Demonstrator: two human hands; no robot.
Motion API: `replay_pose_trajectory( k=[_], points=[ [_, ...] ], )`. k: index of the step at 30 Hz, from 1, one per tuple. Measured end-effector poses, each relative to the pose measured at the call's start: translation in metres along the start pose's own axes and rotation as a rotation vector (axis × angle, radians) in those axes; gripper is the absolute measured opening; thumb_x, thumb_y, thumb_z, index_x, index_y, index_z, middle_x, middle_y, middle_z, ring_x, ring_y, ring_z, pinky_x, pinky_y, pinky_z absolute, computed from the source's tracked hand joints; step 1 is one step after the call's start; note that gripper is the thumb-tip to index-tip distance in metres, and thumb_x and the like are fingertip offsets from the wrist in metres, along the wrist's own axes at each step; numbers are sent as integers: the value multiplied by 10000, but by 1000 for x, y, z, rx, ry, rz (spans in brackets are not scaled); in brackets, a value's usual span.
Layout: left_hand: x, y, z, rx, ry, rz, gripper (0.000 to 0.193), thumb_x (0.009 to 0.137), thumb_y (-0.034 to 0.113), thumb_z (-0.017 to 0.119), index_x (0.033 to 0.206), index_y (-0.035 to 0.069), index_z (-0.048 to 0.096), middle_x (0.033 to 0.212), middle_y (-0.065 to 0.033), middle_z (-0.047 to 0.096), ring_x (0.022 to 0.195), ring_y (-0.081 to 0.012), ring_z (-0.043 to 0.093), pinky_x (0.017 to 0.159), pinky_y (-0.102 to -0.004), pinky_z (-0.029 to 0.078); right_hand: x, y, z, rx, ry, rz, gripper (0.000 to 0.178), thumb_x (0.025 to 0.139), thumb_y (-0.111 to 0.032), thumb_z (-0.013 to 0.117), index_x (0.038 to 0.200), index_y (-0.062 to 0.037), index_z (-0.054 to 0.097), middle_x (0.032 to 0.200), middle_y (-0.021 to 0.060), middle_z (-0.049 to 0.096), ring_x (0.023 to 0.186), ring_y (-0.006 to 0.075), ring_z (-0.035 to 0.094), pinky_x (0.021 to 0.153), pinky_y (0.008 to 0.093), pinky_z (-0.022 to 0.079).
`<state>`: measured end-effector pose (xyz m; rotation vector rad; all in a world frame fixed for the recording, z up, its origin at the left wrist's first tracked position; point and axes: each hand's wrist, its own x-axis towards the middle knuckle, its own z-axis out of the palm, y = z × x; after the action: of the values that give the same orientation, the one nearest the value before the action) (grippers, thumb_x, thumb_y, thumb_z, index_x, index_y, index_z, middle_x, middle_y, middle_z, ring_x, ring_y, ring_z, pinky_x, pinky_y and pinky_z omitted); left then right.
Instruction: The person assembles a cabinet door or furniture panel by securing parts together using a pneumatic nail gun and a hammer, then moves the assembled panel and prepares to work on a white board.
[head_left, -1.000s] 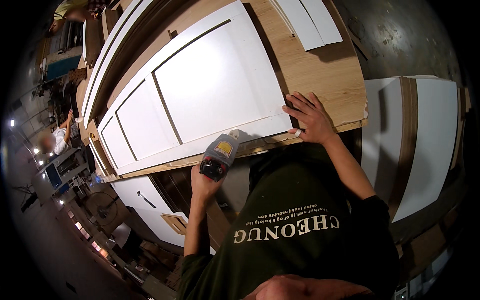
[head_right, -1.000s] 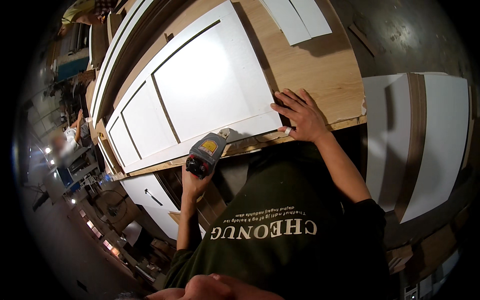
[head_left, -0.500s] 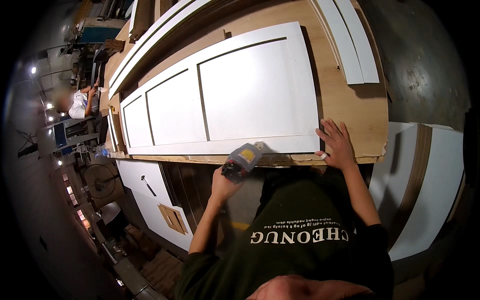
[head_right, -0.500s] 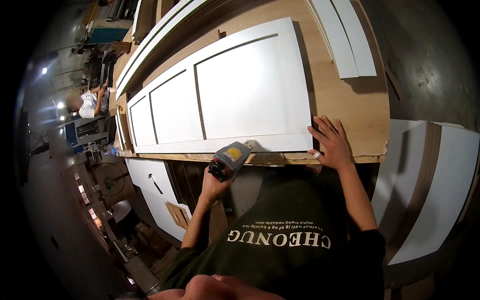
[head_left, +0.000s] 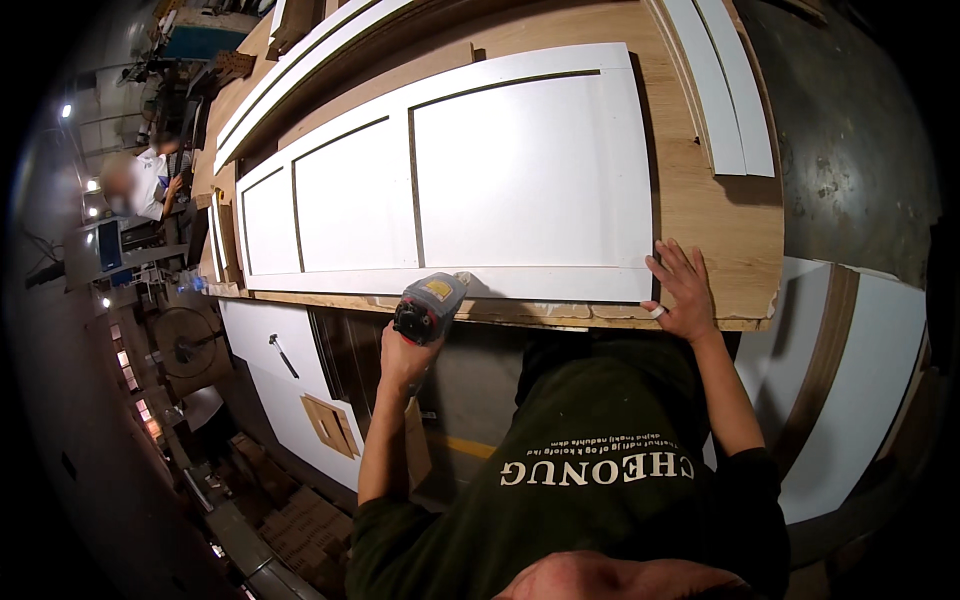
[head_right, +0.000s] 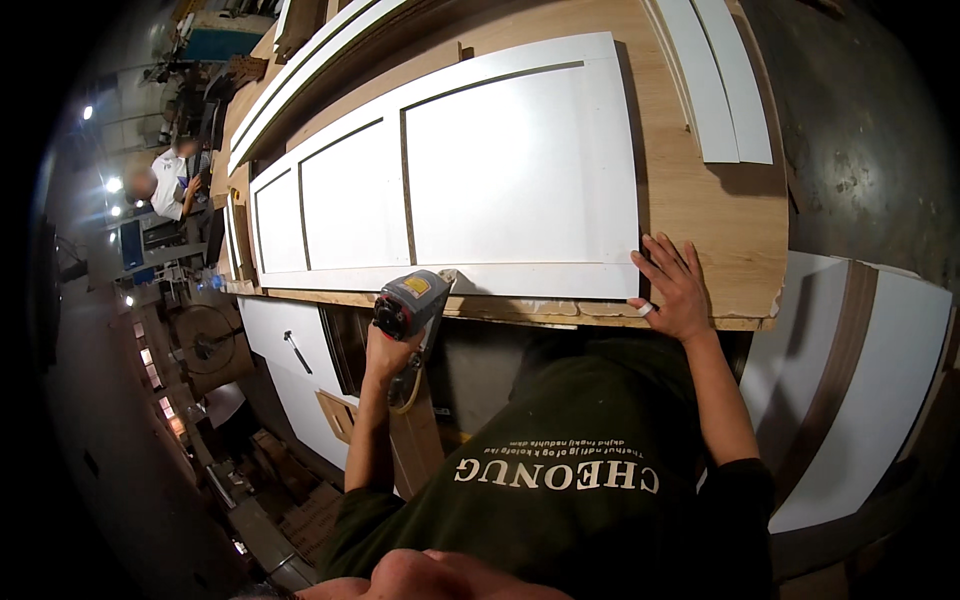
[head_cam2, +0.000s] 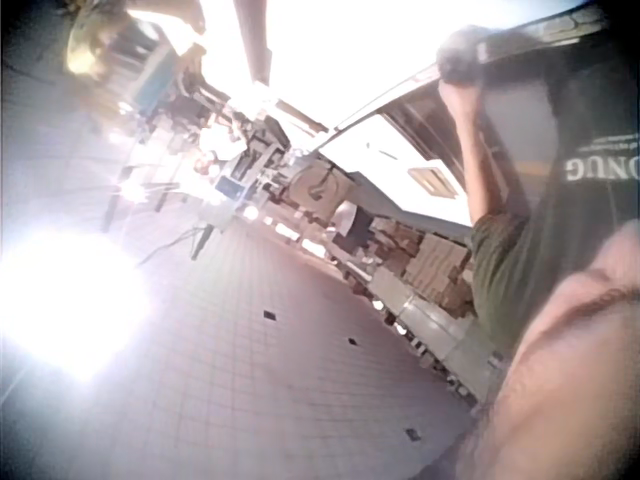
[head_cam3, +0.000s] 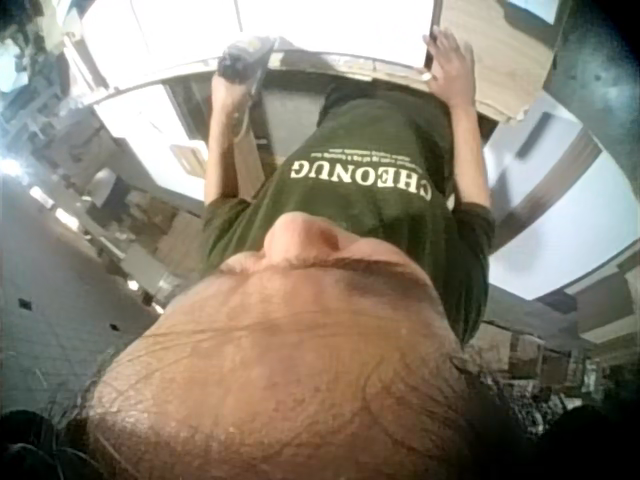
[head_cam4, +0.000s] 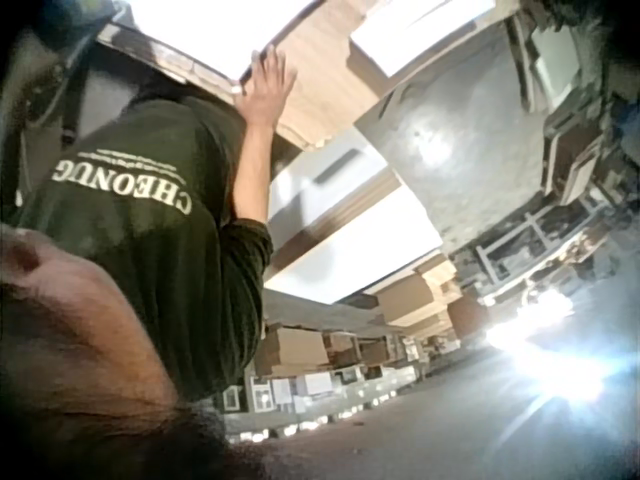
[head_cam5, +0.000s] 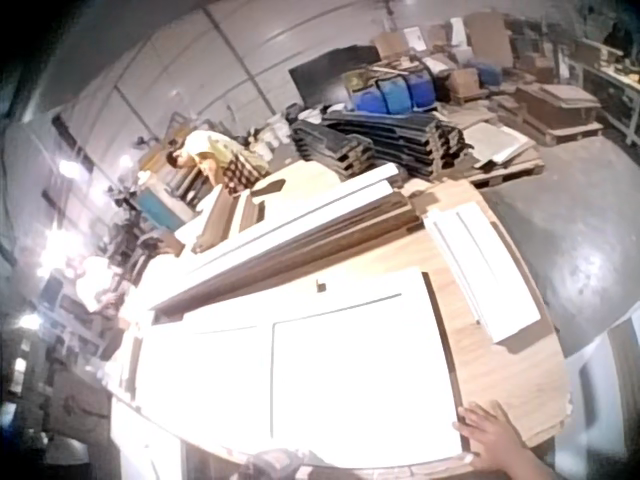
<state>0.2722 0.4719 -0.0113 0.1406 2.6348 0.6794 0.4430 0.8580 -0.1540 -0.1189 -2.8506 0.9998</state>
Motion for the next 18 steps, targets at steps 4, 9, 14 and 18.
replay_pose_trajectory(
  k=[4,9,14,18],
  points=[
    [3,-5,-1,7,-16,41,336,685,194,758,957,22,659,887,-172,688,873,-311,678,753,-364,523,-1,-1,0,-4,2,4,656,731,-349,744,1330,-186,529,1443,71,430,1366,273,358,1123,530,209],
    [2,-1,-1,37,-14,6,351,696,241,754,954,21,662,885,-181,684,876,-329,672,742,-370,522,0,2,1,-12,6,-18,641,734,-330,737,1322,-177,533,1441,87,427,1361,291,363,1116,543,214],
    [-5,-14,-3,108,-78,-35,436,689,175,768,1075,18,637,1028,-157,679,932,-264,662,816,-358,515,2,-2,-2,-17,5,-21,642,721,-320,739,1312,-171,538,1440,104,423,1360,309,361,1117,553,208],
    [-67,-32,13,-101,174,137,231,649,183,739,795,22,663,705,-168,648,714,-344,658,635,-377,514,5,-13,-8,-13,27,32,674,685,-366,761,1295,-168,553,1439,109,422,1350,309,374,1117,561,192]
  ],
)
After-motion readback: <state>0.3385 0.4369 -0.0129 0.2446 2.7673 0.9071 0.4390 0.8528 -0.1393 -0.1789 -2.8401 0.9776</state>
